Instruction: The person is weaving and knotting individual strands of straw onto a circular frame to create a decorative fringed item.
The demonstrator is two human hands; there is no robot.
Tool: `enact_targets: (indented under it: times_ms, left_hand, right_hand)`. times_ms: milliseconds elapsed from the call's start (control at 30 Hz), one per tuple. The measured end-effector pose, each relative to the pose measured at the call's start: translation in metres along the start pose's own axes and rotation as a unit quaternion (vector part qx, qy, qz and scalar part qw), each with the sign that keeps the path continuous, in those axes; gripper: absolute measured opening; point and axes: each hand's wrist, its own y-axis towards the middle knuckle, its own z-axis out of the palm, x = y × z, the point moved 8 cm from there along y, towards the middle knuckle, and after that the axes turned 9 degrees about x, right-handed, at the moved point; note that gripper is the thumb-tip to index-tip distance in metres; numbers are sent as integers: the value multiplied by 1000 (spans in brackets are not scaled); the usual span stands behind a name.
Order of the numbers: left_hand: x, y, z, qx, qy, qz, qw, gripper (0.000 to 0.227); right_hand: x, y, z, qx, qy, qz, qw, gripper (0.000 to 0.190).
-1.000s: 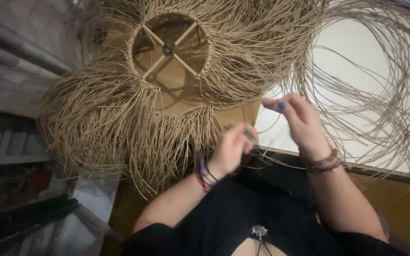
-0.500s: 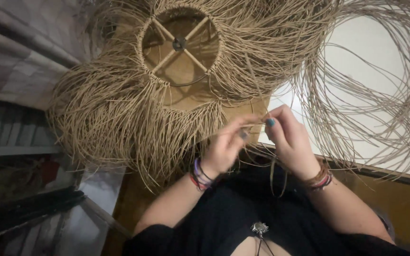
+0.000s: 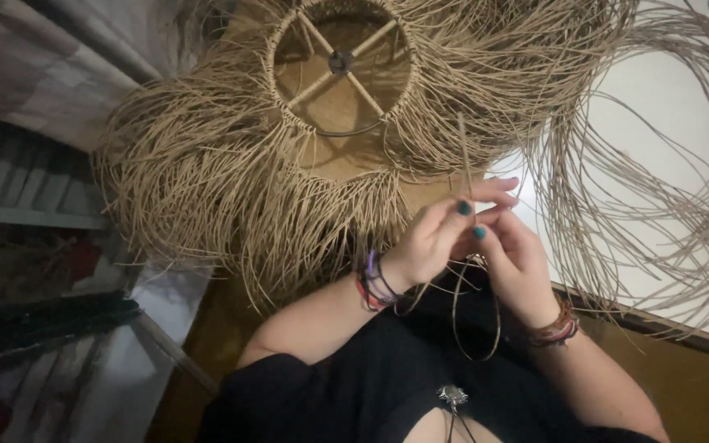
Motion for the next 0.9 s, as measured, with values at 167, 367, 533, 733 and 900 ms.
enact_targets:
  times_ms: [167, 367, 533, 733, 900]
  left_hand:
    - [0, 3, -8, 17, 132, 23, 991, 41]
    - [5, 4, -11, 16, 183, 12, 983, 42]
    - [4, 11, -13, 15, 192, 32, 981, 43]
    - [-2, 34, -20, -3, 200, 64, 978, 44]
    - [3, 49, -45, -23, -170, 27, 985, 51]
  right_hand:
    - [0, -1, 3, -3, -25, -1, 1000, 20]
    - [-8, -5, 3, -2, -15, 25, 1000, 19]
    - [3, 9, 5, 0, 3, 33, 999, 17]
    - [17, 40, 8, 87, 83, 52, 991, 20]
    - [36, 42, 12, 204, -80, 96, 971, 24]
